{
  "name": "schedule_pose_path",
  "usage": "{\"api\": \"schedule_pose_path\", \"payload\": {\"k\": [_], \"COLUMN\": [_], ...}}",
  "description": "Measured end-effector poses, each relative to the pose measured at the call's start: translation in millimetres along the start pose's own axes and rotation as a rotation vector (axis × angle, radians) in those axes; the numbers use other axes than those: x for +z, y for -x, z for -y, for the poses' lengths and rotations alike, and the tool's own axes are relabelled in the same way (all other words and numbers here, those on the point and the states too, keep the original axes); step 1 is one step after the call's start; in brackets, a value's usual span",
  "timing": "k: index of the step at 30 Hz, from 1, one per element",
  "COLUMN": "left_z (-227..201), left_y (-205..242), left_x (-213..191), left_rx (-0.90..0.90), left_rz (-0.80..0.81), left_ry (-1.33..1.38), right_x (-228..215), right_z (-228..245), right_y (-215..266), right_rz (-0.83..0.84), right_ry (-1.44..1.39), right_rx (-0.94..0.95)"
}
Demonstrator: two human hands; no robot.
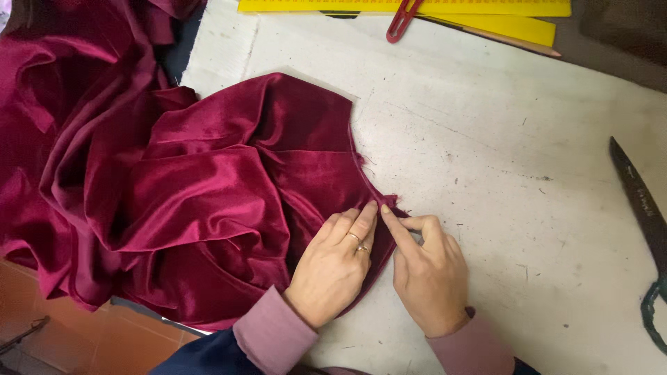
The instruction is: The person aligns and folds a piece of maroon fabric on a white table, then uses a pair of scissors to cut along the folded edge. The person handles the fabric and scissors throughout the process.
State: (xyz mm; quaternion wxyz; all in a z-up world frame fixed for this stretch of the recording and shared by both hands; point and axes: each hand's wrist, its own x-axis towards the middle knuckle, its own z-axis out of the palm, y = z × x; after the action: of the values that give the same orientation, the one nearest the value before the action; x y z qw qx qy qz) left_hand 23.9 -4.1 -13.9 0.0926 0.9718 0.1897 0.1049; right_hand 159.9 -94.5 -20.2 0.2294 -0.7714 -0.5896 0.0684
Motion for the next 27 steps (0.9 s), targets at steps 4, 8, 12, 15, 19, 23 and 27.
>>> {"api": "schedule_pose_path", "payload": {"k": [4,8,12,15,19,23,27], "left_z": [1,4,7,6,4,2,3], "left_y": [0,-3,-7,-4,-1,2,3], "left_x": [-1,-9,-22,-23,-17,-7,-7], "left_rx": [-0.005,0.041,0.098,0.098,0.079,0.068,0.085], "left_rz": [-0.001,-0.025,-0.039,-0.013,-0.009,-0.014,-0.085], "left_ry": [0.001,0.075,0.15,0.155,0.121,0.086,0.108], "right_x": [2,2,2,3,2,7,12], "right_z": [-1,-3,-1,-2,-3,-7,-10], "right_y": [1,2,3,4,4,7,10], "right_rz": [-0.014,0.007,-0.02,-0.033,-0.018,0.019,0.022], "right_ry": [-0.008,0.002,0.015,0.005,-0.014,0.019,0.053], "right_rx": [-0.016,-0.014,-0.028,-0.038,-0.039,-0.012,-0.008]}}
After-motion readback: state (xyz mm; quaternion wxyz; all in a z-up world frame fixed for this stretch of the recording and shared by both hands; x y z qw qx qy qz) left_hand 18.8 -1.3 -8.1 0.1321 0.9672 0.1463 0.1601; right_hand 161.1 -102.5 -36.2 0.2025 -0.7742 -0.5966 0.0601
